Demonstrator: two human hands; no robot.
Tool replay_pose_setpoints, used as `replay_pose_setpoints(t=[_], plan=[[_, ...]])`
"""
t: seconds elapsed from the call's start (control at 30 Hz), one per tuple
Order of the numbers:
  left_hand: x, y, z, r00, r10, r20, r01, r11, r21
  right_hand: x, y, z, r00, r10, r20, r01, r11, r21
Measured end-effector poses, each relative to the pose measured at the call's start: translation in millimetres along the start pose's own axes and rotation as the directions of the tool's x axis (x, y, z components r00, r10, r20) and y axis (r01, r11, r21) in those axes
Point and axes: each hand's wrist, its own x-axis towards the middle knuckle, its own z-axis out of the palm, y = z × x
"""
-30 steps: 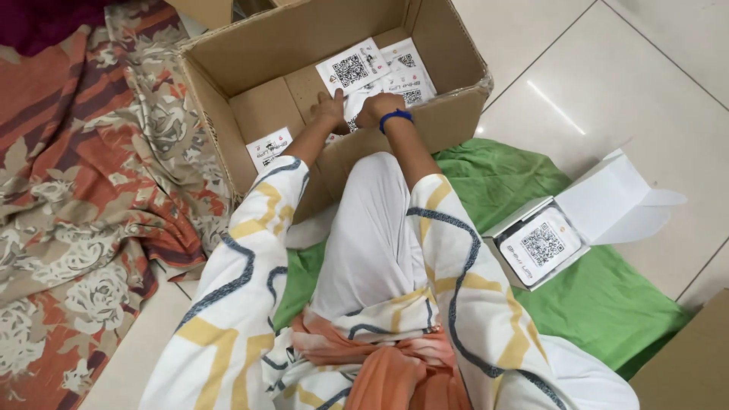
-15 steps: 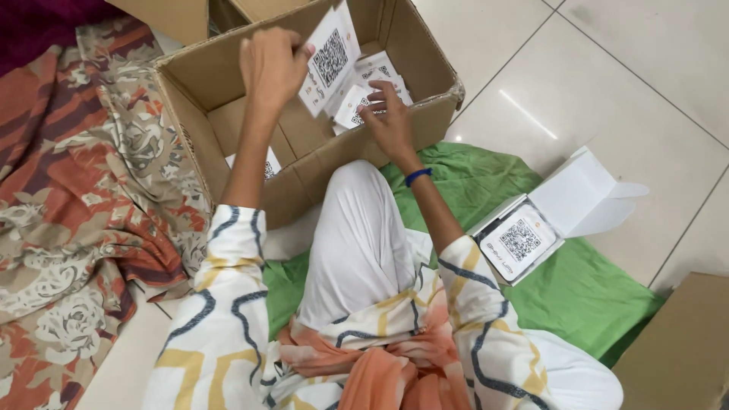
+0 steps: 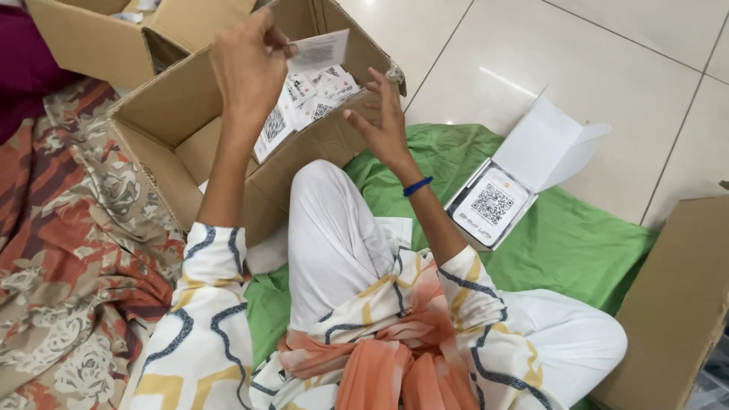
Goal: The person packs electronic equipment or payment QR code stands into white individual boxes and applies labels.
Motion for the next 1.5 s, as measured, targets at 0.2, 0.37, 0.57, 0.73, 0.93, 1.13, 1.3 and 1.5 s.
replay_pose_setpoints(t=[0.2, 0.37, 0.57, 0.73, 0.93, 1.13, 1.3, 1.5], plan=[[5, 108, 3, 0.675, 0.075, 0.734, 0.737, -0.009, -0.676, -77, -17, -100, 0.965, 0.137, -0.224, -0.057, 0.942, 0.330], [-56, 214, 62, 0.600, 0.335, 0.727, 0.787, -0.413, -0.459, -176, 22, -203, 0.797, 0.440, -0.415, -0.228, 0.854, 0.467], [-85, 289, 27, 0.962, 0.273, 0.027, -0.058, 0.298, -0.953, -214, -39, -242, 0.648, 0.710, -0.275, 0.028, 0.338, 0.941], [-137, 301, 44, 0.865, 0.469, -0.177, -0.371, 0.362, -0.855, -249, 87, -268, 0.735, 0.577, -0.356, -0.064, 0.582, 0.811], [-136, 306, 41, 0.872, 0.214, 0.440, 0.428, 0.099, -0.898, -194, 78, -282, 0.734, 0.600, -0.318, -0.221, 0.654, 0.724], [-150, 320, 53, 0.562, 0.244, 0.791, 0.825, -0.235, -0.514, -178, 73, -287, 0.749, 0.564, -0.348, -0.246, 0.724, 0.644], [-141, 319, 77, 0.548, 0.036, 0.836, 0.818, -0.233, -0.526, -216, 50, -270, 0.815, 0.377, -0.440, -0.204, 0.897, 0.392], [-145, 339, 106, 0.086, 0.343, 0.936, 0.900, -0.430, 0.074, -248, 32, -206, 0.911, -0.381, -0.160, 0.074, 0.531, -0.844]])
